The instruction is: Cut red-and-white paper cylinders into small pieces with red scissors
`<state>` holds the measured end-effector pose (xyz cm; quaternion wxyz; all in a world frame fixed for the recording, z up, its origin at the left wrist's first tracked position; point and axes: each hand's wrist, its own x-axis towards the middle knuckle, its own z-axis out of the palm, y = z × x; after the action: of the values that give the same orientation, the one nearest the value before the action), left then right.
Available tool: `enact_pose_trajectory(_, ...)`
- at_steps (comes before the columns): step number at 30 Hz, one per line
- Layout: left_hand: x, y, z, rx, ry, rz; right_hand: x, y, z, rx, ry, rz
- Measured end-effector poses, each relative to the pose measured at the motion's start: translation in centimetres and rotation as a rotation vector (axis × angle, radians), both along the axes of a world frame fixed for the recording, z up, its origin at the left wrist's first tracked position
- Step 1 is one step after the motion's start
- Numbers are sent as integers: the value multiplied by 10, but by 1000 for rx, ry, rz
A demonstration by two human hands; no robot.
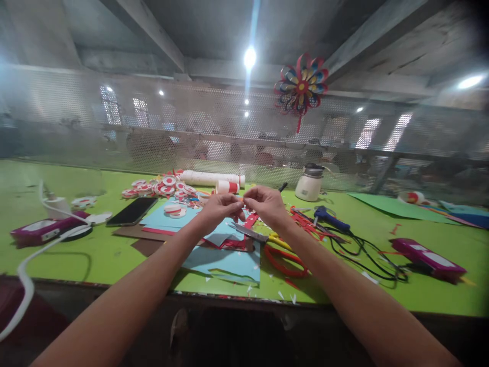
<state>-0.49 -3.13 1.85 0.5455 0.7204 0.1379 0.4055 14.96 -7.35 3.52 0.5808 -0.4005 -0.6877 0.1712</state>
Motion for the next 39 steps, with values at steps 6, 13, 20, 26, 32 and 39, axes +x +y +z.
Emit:
enact_pose_trajectory(6,1,3,-4,-90,-5,-49,-2,1,-3,-28,-2,-1)
enact_pose_trajectory(13,-3,8,-3,-172,-29,-28,4,10,-5,-141,-16,-29)
enact_pose_trajectory(20,-13,8,5,-110,-97,61,35,-12,-3,-347,-363,-27)
enact_pose_trajectory(26,-11,9,3,-118,-106,60,65,-62,-8,-362,-1113,-61)
enact_pose_trajectory(32,-9,15,-2,-131,-92,21,66,-66,-18,-482,-1227,-93)
enact_pose_trajectory(39,-9,17,-2,-126,-139,10,62,-51,-27,-562,-1196,-145)
